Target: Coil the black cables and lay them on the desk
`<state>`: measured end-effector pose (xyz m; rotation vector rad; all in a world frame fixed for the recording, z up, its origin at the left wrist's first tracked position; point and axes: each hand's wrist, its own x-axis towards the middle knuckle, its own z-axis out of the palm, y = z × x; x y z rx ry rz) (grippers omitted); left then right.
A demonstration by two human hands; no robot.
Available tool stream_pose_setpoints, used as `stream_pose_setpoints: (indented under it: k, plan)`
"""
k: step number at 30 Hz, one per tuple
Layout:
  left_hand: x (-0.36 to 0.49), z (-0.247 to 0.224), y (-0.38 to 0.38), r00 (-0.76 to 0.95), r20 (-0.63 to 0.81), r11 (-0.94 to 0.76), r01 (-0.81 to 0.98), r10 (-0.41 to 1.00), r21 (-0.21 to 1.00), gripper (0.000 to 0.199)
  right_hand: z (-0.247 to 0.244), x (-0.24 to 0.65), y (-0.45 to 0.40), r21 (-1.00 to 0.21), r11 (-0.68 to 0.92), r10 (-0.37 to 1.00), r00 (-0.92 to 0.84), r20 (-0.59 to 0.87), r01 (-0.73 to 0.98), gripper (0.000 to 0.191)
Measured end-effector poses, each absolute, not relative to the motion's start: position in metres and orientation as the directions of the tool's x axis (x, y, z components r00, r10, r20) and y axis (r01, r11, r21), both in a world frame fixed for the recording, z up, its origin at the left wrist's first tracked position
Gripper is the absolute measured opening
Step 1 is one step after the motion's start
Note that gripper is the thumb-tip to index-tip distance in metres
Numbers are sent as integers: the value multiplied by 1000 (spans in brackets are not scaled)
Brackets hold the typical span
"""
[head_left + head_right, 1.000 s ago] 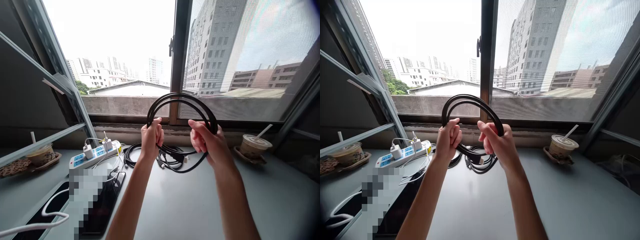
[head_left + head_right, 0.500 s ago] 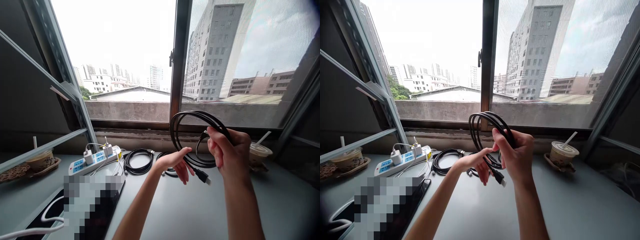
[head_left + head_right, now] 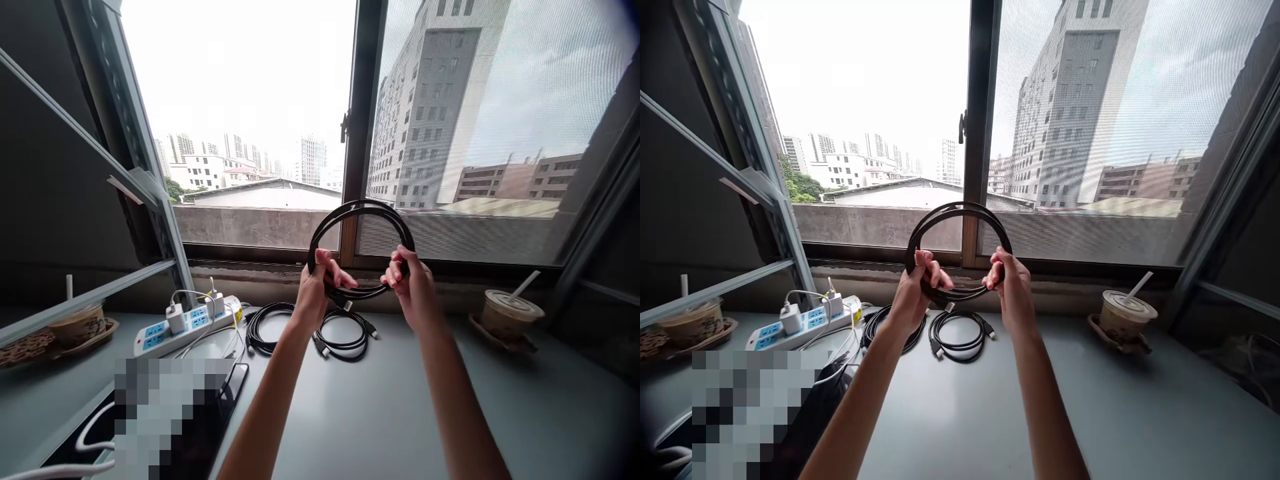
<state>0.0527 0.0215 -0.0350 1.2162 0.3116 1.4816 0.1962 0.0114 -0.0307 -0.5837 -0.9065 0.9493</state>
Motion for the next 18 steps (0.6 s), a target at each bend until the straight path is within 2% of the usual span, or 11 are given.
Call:
stream_pose_setpoints:
  k: [2, 5, 7, 9, 11, 14, 18]
  plan:
    - [46, -31, 21, 124, 513, -384, -522, 849, 761, 41, -34, 190, 12, -800, 483, 873, 268, 407, -356, 40]
    - [38, -28, 20, 107, 514, -427, -428, 851, 797, 39, -37, 180, 6, -801, 592, 758, 401, 514, -91, 44]
    - [33, -27, 20, 117, 522, -449, -374, 845, 811, 40, -37, 177, 1, -724, 678, 592, 488, 641, 129, 47]
    - [30, -26, 20, 137, 524, -456, -345, 840, 821, 39, -37, 177, -4, -617, 743, 467, 458, 756, 261, 55]
    - [27, -25, 20, 168, 514, -441, -337, 841, 832, 38, -37, 181, -6, -535, 790, 428, 355, 831, 301, 57]
    - [24, -26, 20, 232, 496, -409, -336, 837, 848, 36, -37, 186, -8, -469, 817, 409, 236, 882, 335, 45]
    - [18, -27, 18, 372, 454, -379, -260, 809, 888, 33, -34, 190, -11, -388, 827, 328, 211, 921, 408, 36]
